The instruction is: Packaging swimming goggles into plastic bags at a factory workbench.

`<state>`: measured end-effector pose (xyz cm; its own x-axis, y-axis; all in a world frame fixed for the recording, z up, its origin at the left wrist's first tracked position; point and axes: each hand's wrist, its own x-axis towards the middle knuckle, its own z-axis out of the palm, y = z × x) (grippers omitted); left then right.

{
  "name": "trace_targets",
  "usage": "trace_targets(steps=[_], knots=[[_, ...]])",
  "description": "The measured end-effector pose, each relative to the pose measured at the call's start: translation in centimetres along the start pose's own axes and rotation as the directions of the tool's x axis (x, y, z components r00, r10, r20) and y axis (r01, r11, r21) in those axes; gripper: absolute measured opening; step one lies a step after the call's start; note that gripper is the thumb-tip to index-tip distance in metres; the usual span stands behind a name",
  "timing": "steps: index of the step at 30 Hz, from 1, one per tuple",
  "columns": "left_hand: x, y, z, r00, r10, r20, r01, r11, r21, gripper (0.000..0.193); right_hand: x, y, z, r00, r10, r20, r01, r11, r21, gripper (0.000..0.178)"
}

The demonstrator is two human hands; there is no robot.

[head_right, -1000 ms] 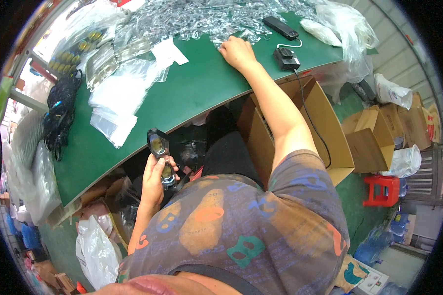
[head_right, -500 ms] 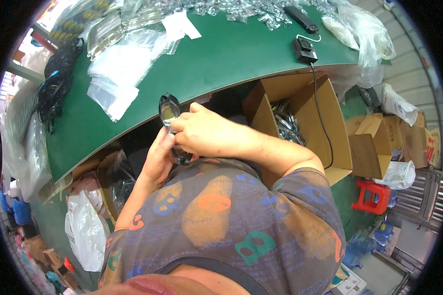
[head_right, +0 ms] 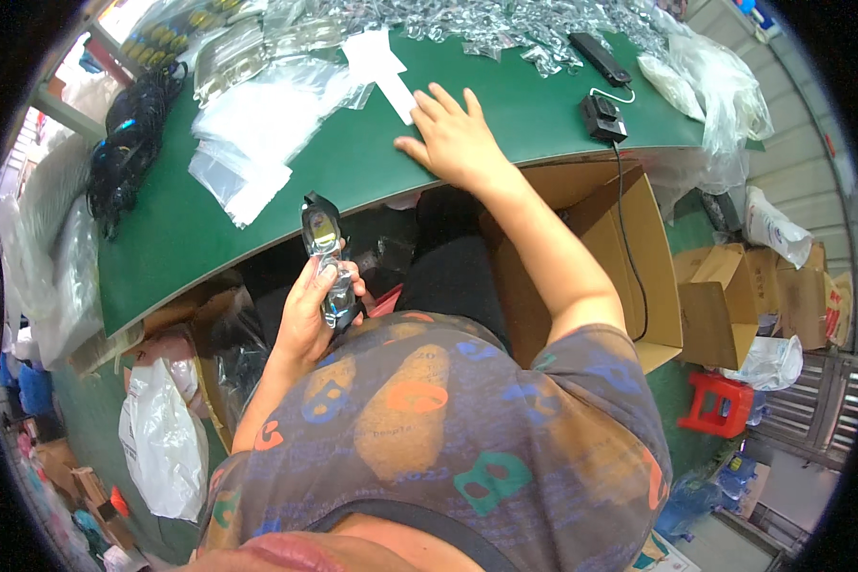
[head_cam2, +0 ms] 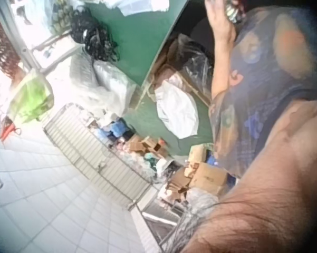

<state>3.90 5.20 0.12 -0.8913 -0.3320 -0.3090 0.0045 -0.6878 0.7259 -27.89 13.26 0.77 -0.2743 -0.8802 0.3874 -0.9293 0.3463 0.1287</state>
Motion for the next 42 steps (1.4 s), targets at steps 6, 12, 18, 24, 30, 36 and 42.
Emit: trace_targets(steps=[6,12,18,24,30,36,42], knots=[[0.6,-0.4,0.1,0.997,-0.073,0.024,0.072,0.997,0.033,0.050,-6.7,-2.9,-4.1,0.993,-0.055,-0.103,0.073,0.980,0.183,0.036],[0.8,-1.0,0.5,0.991,-0.132,0.015,0.131,0.991,0.040,0.040,-6.4,-4.5,-4.7,0.888,0.183,-0.422,0.107,0.810,0.576,0.016],[0.6,-1.8,1.1,0.999,-0.051,-0.012,0.051,0.998,-0.030,0.034,-8.1,-10.7,-8.6,0.896,-0.216,-0.389,0.410,0.737,0.537,0.022],[0.0,-1.8,0.7,0.998,-0.061,-0.021,0.061,0.998,0.018,0.035,-7.7,-10.2,-7.8,0.900,-0.216,-0.379,0.391,0.786,0.479,0.025],[0.3,-2.0,0.3,0.999,-0.012,0.035,0.012,1.000,0.001,0.035,-6.7,-9.4,-8.8,0.874,-0.301,-0.382,0.462,0.760,0.457,0.022],[-0.5,-0.6,2.8,0.994,0.087,-0.064,-0.095,0.988,-0.120,0.054,-7.4,-10.8,-9.5,0.832,-0.442,-0.335,0.553,0.716,0.426,0.021],[-0.3,-2.7,1.3,0.985,0.148,-0.090,-0.145,0.989,0.032,0.042,-7.1,-11.8,-9.6,0.826,-0.519,-0.220,0.548,0.645,0.533,0.021]])
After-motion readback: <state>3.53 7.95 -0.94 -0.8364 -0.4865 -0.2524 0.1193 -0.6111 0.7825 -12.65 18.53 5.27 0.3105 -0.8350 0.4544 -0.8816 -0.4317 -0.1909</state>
